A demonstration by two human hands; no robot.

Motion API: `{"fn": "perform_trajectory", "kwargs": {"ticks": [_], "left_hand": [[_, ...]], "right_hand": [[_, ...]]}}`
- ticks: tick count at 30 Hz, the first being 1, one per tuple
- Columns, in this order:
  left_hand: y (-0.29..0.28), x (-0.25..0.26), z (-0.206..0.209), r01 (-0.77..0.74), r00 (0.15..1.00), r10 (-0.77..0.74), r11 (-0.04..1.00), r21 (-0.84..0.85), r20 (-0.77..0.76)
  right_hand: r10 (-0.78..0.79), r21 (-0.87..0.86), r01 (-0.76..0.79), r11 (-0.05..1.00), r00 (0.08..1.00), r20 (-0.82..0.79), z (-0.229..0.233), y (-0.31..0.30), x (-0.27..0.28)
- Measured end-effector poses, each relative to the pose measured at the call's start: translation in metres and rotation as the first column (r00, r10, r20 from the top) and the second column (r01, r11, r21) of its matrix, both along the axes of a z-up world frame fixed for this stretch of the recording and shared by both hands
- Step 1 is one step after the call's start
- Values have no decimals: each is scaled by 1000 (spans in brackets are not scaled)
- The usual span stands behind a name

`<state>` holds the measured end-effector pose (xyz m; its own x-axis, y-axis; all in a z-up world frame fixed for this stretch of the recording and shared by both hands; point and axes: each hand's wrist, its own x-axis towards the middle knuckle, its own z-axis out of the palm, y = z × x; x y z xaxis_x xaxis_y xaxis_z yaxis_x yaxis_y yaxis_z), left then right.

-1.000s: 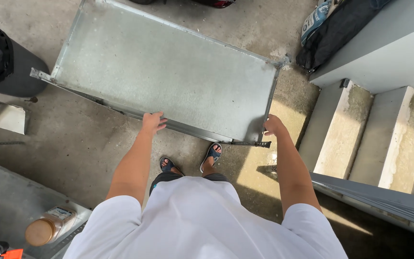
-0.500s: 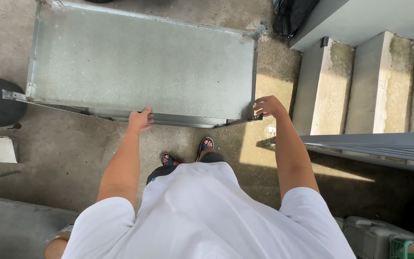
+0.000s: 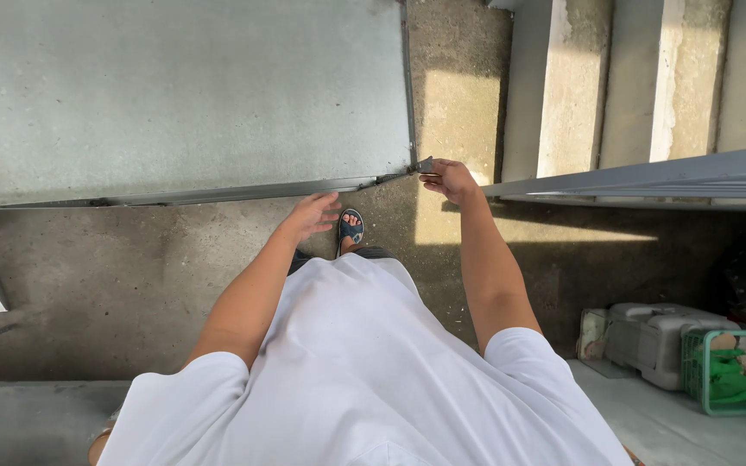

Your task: Assembling and adjusting a metal storage shelf using tools like a wrench and screwdriver.

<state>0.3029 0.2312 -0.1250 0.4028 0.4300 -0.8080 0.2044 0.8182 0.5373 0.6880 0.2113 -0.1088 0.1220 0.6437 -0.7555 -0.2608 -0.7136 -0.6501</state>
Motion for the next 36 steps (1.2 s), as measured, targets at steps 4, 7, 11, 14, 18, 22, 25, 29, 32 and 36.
{"fn": "perform_trajectory", "kwargs": {"ticks": [4,7,11,14,18,22,25,29,32,36], "left_hand": [[-9,73,0,125,992,-129,938,322,-8],[1,105,57,323,946,-190,537,779,-262],[27,150,29,401,914,-73,307,863,-399],[50,171,41,561,821,-189,442,700,-538],[75,186,34,669,728,-397,589,453,-560],[90,209,-3,682,726,-473,583,441,-499],[96,223,24,805,572,-502,496,326,-649],[101,238,11,928,362,-500,273,253,-787],[105,233,1,938,346,-579,196,286,-738],[121,224,-5,910,302,-694,5,415,-654]], "right_hand": [[-69,19,69,997,998,4,-36,2,-3],[-121,73,119,990,993,15,-54,-7,-11],[-131,109,128,986,991,22,-58,-8,-10],[-92,136,91,987,996,3,-59,-5,-8],[-14,165,9,986,999,33,-50,6,-4],[4,166,-10,986,999,39,-52,-11,-8],[-22,198,24,980,1000,-15,-55,-21,-15],[-82,65,107,992,948,-309,-51,-28,-37],[-150,-3,167,986,872,-465,-43,-33,-50],[-290,-59,304,951,809,-512,-42,-33,-60]]}}
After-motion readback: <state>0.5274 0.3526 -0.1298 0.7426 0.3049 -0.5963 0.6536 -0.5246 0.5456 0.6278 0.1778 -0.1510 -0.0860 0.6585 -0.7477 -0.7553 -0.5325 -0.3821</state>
